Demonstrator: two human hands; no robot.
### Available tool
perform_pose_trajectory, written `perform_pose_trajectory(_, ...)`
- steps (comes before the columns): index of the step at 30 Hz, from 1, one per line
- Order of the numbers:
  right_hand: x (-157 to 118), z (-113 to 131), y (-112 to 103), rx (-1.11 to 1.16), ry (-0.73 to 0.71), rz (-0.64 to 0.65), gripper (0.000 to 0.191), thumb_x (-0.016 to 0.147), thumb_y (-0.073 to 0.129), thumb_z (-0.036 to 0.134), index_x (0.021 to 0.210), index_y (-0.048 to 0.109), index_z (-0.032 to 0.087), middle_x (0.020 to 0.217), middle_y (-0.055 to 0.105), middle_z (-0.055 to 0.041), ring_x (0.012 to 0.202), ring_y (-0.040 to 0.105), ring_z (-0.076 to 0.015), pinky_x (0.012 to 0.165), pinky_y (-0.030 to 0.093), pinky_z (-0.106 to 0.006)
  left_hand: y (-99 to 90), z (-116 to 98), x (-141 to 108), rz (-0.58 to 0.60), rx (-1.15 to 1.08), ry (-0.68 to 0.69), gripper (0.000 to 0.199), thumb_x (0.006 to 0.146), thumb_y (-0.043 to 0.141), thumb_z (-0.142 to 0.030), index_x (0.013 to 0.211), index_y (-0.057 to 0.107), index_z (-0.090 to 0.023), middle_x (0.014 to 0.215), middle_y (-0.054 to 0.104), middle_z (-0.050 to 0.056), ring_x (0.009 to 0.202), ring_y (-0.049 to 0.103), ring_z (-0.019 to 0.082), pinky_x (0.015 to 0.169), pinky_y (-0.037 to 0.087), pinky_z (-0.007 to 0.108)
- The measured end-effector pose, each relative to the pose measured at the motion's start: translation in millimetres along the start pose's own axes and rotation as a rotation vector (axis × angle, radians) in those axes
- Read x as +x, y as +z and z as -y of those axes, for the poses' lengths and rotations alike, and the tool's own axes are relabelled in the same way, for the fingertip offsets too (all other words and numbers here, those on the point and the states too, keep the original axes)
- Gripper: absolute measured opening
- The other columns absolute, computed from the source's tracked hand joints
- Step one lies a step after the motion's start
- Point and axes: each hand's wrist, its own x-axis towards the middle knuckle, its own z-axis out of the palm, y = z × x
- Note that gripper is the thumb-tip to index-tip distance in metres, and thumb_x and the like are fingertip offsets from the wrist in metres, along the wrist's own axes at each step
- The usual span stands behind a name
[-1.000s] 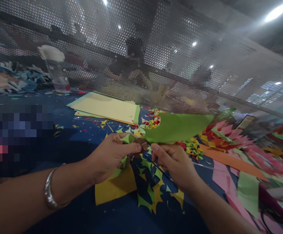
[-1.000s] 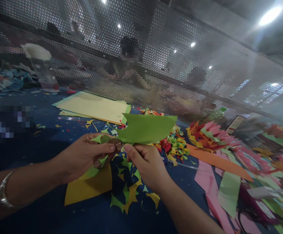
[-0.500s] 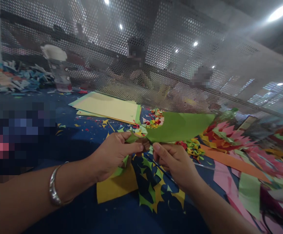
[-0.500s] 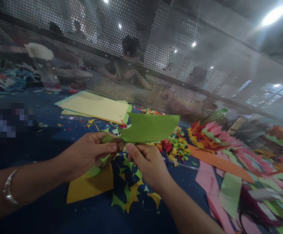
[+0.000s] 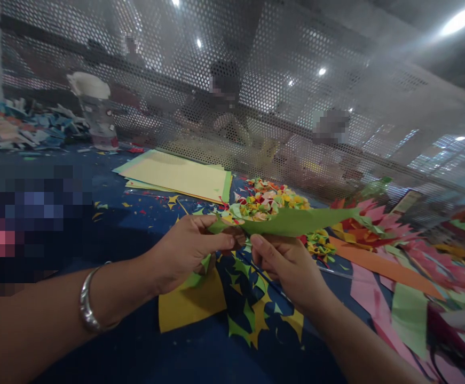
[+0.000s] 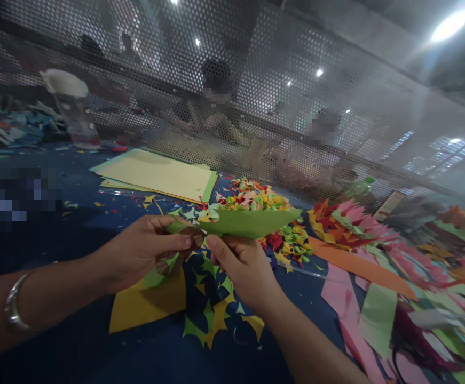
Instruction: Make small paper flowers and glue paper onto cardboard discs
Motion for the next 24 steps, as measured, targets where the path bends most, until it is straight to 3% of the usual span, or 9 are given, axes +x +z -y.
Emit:
perform_pose_trajectory(6, -0.1, 1.2, -3.8, -0.088, -0.039, -0.001, 0.048, 0.094, 0.051, 0.056, 0.062, 0.053, 0.020, 0.049, 0.033, 0.0067, 0.044, 0.027, -0.0087, 0.046, 0.022, -0.025, 0.3, -3.6, -0.3, -0.030, 0.085, -0.019, 0.014, 0.064, 0.080, -0.023, 0.074, 0.073, -0.016, 0.064, 0.065, -0.001, 0.046, 0.045, 0.005, 0.039, 0.026, 0.018)
perform_pose_trajectory(17, 1.2, 6.8, 0.0, 0.032, -0.081, -0.013, 0.043, 0.089, 0.058, 0.054, 0.062, 0.053, 0.020, 0.052, 0.038, 0.0058, 0.045, 0.028, -0.0083, 0.043, 0.022, -0.025, -2.6, -0.3, 1.0, 0.021, 0.151, -0.037, 0.021, 0.069, 0.075, -0.029, 0.083, 0.076, -0.014, 0.064, 0.060, 0.000, 0.048, 0.040, 0.006, 0.041, 0.023, 0.020)
perform_pose_trajectory(24, 0.8, 5.6, -0.7, -0.019, -0.095, -0.043, 0.037, 0.089, 0.057, 0.048, 0.064, 0.054, 0.021, 0.050, 0.035, 0.0068, 0.044, 0.028, -0.0086, 0.044, 0.023, -0.026, -3.1, -0.1, 1.8, 0.053, 0.121, -0.024, 0.022, 0.069, 0.075, -0.029, 0.086, 0.078, -0.015, 0.066, 0.065, 0.001, 0.045, 0.037, 0.005, 0.040, 0.022, 0.020)
